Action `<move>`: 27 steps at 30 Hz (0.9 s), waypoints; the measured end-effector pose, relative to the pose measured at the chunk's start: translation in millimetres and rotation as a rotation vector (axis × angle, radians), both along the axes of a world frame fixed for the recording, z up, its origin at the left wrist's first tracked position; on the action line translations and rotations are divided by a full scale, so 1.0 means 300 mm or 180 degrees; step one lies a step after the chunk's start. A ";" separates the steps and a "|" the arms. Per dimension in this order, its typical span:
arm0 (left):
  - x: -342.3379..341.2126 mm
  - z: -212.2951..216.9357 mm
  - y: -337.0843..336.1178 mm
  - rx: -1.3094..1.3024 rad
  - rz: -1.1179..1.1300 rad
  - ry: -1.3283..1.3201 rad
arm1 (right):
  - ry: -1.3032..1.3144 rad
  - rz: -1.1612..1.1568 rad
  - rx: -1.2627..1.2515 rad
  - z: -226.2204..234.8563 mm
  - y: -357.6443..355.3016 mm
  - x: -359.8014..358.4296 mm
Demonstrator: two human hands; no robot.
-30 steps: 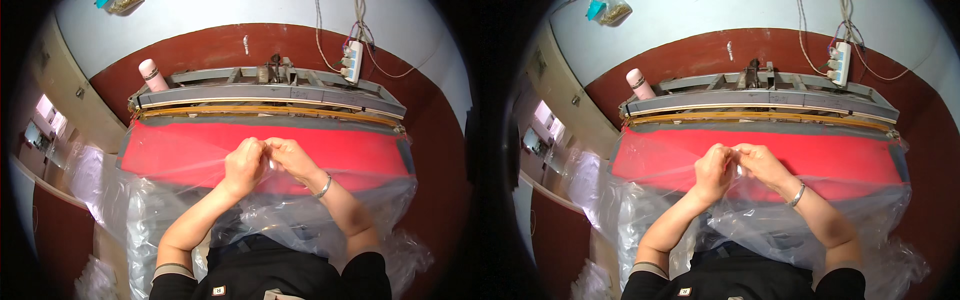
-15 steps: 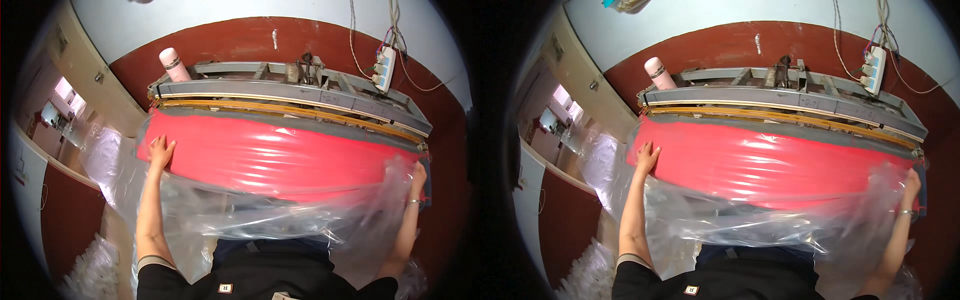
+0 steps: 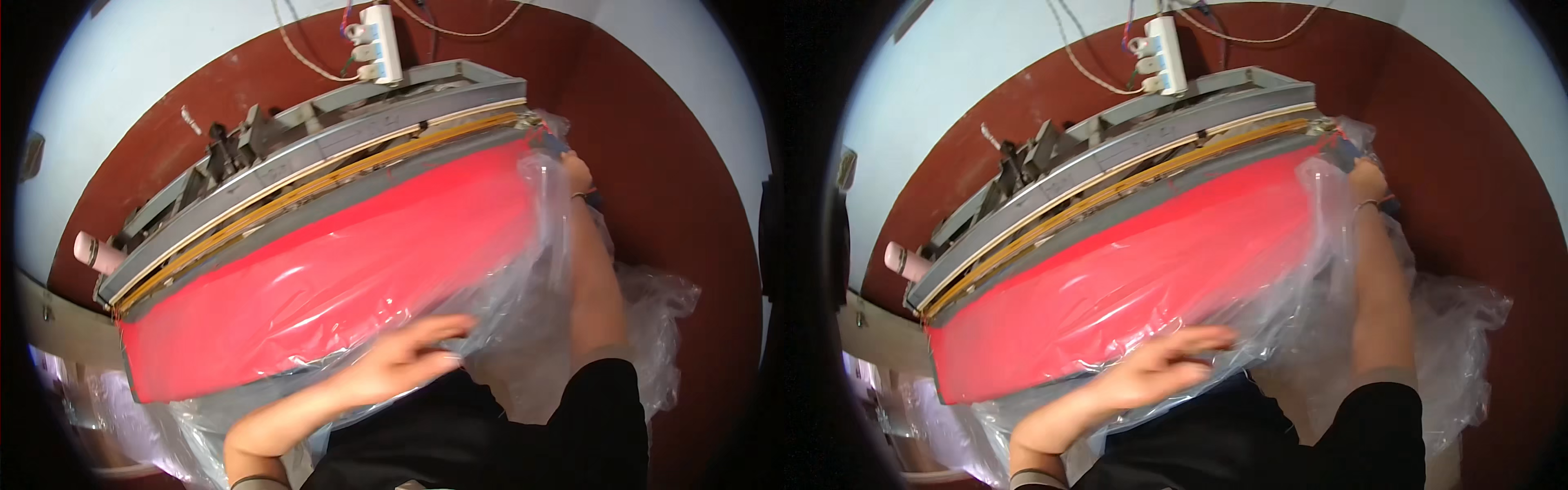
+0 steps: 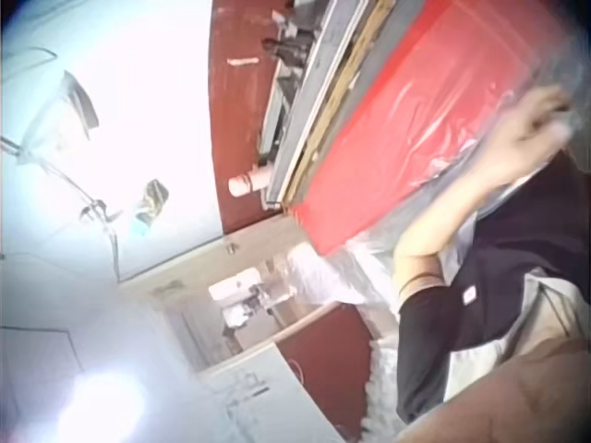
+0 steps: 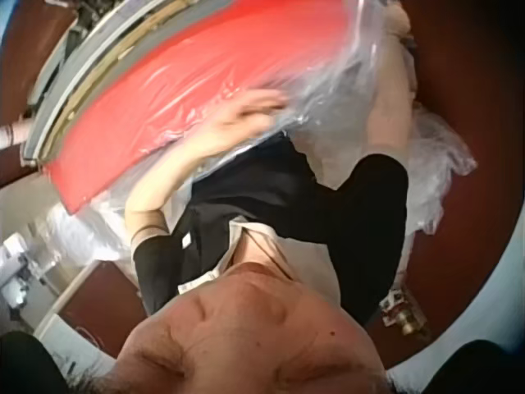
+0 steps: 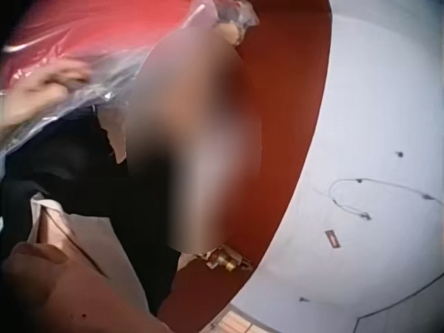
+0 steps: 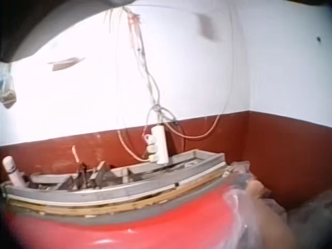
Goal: The person repeatedly pulls plastic sheeting onto the machine platform, smooths and aligns the plastic film by hand, and presses the sealer bar down to seal the plastic sheets.
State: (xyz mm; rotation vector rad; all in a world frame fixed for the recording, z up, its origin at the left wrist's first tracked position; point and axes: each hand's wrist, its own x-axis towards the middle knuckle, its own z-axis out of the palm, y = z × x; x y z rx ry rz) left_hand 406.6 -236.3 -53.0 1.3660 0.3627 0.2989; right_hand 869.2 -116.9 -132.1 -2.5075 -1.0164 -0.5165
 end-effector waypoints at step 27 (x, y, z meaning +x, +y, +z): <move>-0.410 -0.049 -0.241 0.1428 0.0855 0.0997 | -0.0033 0.0317 0.0060 -0.002 -0.019 0.004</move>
